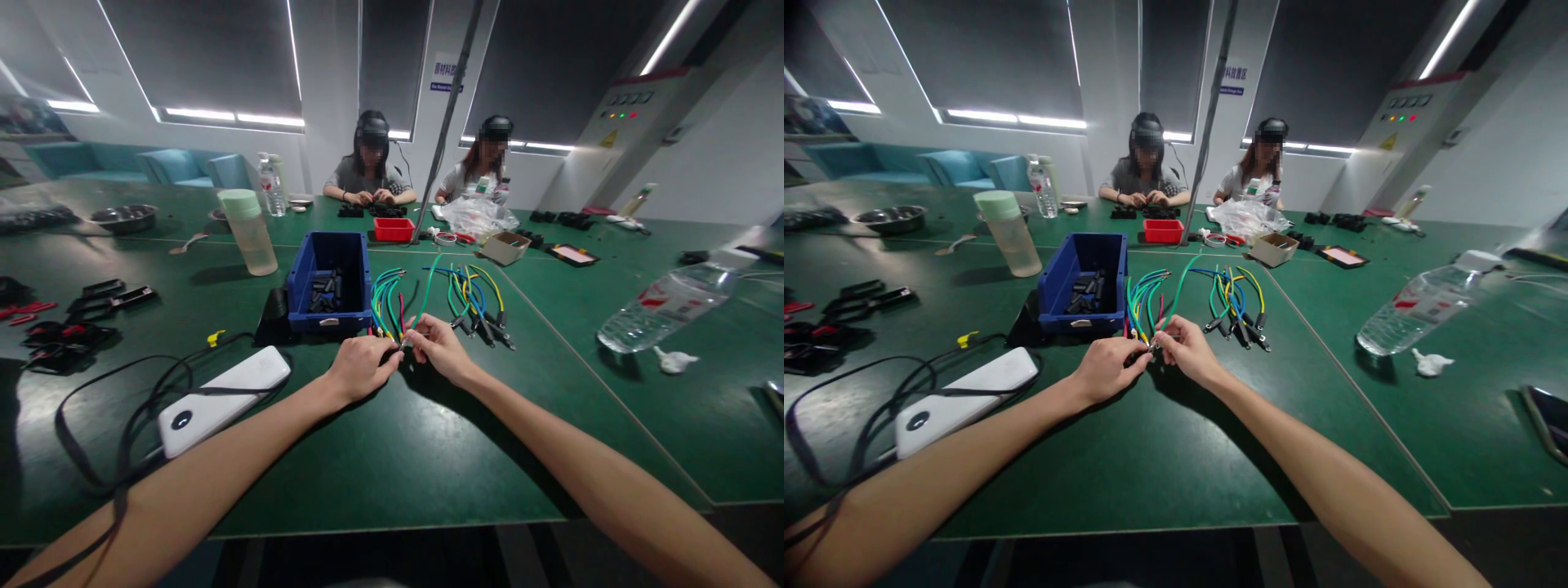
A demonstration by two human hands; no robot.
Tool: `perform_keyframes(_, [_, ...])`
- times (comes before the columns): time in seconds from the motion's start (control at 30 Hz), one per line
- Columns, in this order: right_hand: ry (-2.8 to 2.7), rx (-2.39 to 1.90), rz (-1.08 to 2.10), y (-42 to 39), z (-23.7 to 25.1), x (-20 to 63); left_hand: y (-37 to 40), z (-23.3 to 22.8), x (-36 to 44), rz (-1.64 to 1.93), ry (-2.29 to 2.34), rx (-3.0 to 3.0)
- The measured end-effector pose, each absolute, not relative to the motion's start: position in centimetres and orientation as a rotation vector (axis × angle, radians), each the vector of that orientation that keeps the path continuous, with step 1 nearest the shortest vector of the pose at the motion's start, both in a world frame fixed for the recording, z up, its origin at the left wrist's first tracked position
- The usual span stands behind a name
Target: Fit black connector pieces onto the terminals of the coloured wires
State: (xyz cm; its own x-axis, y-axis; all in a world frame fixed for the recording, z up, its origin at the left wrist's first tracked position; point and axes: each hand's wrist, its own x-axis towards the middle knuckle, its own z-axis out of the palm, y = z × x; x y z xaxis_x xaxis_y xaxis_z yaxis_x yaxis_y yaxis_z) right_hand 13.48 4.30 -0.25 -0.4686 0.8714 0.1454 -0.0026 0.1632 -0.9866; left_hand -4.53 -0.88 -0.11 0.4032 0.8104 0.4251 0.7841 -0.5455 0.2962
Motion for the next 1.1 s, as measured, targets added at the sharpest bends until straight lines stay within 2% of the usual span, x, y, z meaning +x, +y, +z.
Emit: perform_keyframes(1.1, [-1.580, -0.784, 1.307, 3.56, 0.59, 13.16, -0.52, 0.04, -4.73, 0.955, 1.434, 2.326])
